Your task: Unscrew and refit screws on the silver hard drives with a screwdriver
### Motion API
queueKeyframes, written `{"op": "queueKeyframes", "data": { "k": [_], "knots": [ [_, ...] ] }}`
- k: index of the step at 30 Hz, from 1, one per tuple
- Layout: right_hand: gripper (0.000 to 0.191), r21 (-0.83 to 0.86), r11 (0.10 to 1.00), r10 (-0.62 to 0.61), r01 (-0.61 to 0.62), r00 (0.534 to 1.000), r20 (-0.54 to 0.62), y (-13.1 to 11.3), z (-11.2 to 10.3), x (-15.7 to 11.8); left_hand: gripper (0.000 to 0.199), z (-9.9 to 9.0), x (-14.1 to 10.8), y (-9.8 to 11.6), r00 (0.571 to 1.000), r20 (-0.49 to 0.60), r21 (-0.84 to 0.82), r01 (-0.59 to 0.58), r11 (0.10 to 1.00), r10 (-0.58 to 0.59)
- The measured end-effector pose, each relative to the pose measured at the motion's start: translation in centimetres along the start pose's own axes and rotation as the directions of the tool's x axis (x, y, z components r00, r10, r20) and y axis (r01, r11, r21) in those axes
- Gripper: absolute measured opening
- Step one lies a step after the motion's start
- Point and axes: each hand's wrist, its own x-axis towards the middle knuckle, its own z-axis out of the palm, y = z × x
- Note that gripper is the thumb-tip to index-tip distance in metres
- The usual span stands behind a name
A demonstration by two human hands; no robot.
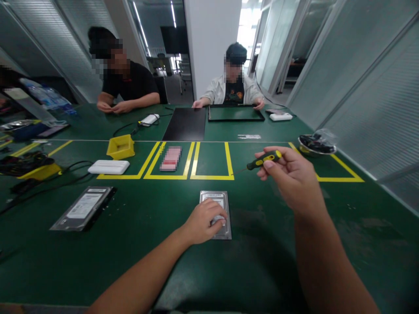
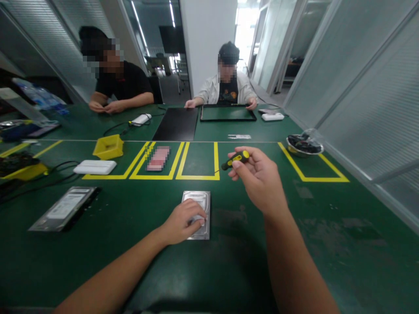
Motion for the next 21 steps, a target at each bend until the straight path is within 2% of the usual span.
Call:
{"op": "queueKeyframes", "data": {
  "k": [5,10,16,21],
  "knots": [
    [0.026,-0.141,0.990,0.028,-0.014,0.995,0.093,0.4,-0.1,0.1,0.013,0.1,0.1,-0.1,1.000,0.008,0.001,0.005,1.000,-0.005],
    [0.027,-0.274,0.961,-0.004,0.033,0.994,0.106,1.7,1.0,0.2,0.013,0.1,0.1,-0.2,1.000,0.013,0.002,0.002,1.000,-0.002],
    [0.024,-0.340,0.939,-0.015,0.045,0.996,0.092,4.1,2.3,0.4,0.013,0.0,0.1,-0.3,1.000,0.019,0.018,0.002,1.000,-0.003],
    [0.022,-0.398,0.915,-0.017,0.062,0.993,0.117,5.0,2.9,0.6,0.014,0.0,0.0,-0.4,1.000,0.015,0.024,0.002,1.000,-0.002]
  ]
}}
